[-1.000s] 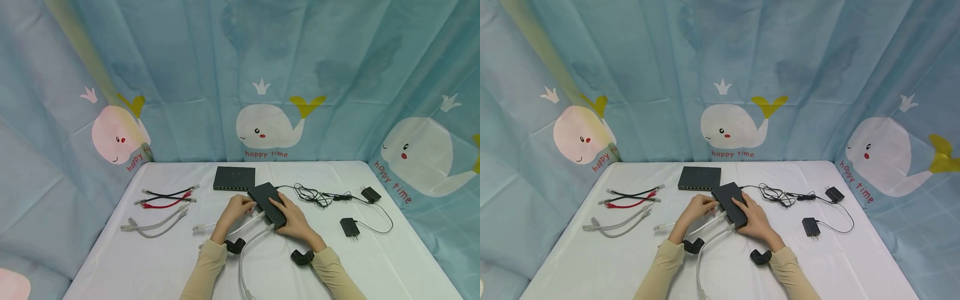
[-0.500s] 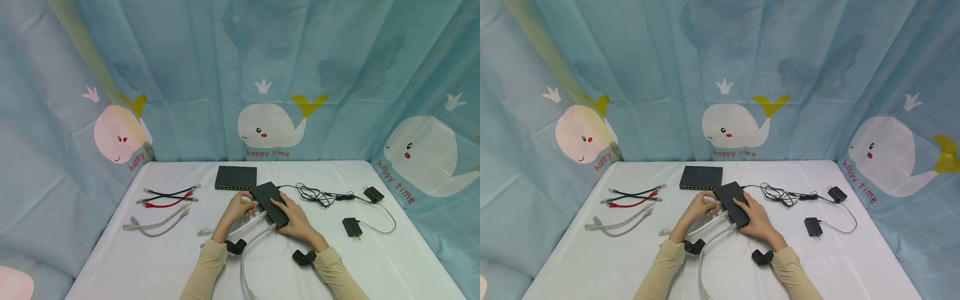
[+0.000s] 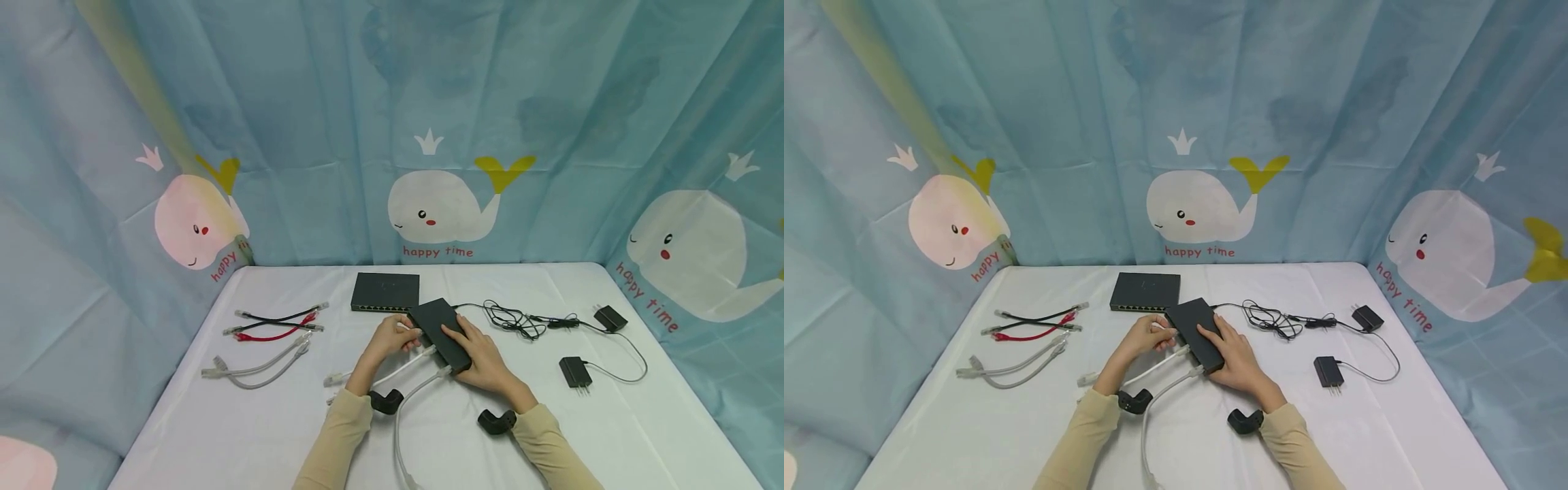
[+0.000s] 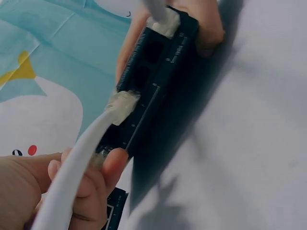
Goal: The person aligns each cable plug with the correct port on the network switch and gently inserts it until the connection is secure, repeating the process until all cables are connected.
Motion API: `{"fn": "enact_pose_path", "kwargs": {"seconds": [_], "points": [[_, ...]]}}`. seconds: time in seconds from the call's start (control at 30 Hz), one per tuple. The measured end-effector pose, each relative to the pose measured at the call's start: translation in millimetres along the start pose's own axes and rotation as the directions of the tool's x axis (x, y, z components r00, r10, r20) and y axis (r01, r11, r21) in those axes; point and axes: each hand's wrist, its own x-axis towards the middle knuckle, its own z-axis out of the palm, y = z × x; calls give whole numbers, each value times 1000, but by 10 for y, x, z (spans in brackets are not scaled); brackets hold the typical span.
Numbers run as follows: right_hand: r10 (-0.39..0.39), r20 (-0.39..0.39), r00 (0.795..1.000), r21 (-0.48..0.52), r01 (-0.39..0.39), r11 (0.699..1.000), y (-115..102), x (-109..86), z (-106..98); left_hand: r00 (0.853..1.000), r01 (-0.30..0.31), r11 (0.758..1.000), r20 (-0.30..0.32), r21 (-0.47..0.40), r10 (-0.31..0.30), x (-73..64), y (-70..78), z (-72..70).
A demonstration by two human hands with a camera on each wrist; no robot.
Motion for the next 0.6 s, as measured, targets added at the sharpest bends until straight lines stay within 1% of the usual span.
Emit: {"fn": "enact_pose_path", "kwargs": {"seconds": [0.07, 0.17, 0.27, 0.43, 0.53, 0.6], "points": [[-3, 1, 1000, 2, 3, 1000, -3, -4, 8, 999, 17, 999, 38, -43, -15, 8, -9, -22], [-4, 2, 1000, 11, 4, 1000, -14, -14, 13, 994, 56, 992, 99, -109, -45, 13, -18, -55], [-6, 1, 1000, 9, 6, 1000, -23, -21, 11, 988, 84, 987, 138, -136, -65, 17, -22, -79], [-2, 0, 1000, -1, 2, 1000, -25, -10, -1, 986, 100, 984, 147, -148, -78, 41, -26, -87], [3, 2, 1000, -7, -3, 1000, -19, 3, -3, 987, 107, 984, 138, -143, -87, 56, -15, -75], [6, 7, 1000, -6, -6, 1000, -17, 14, -3, 989, 97, 988, 123, -121, -82, 66, 1, -63]]}}
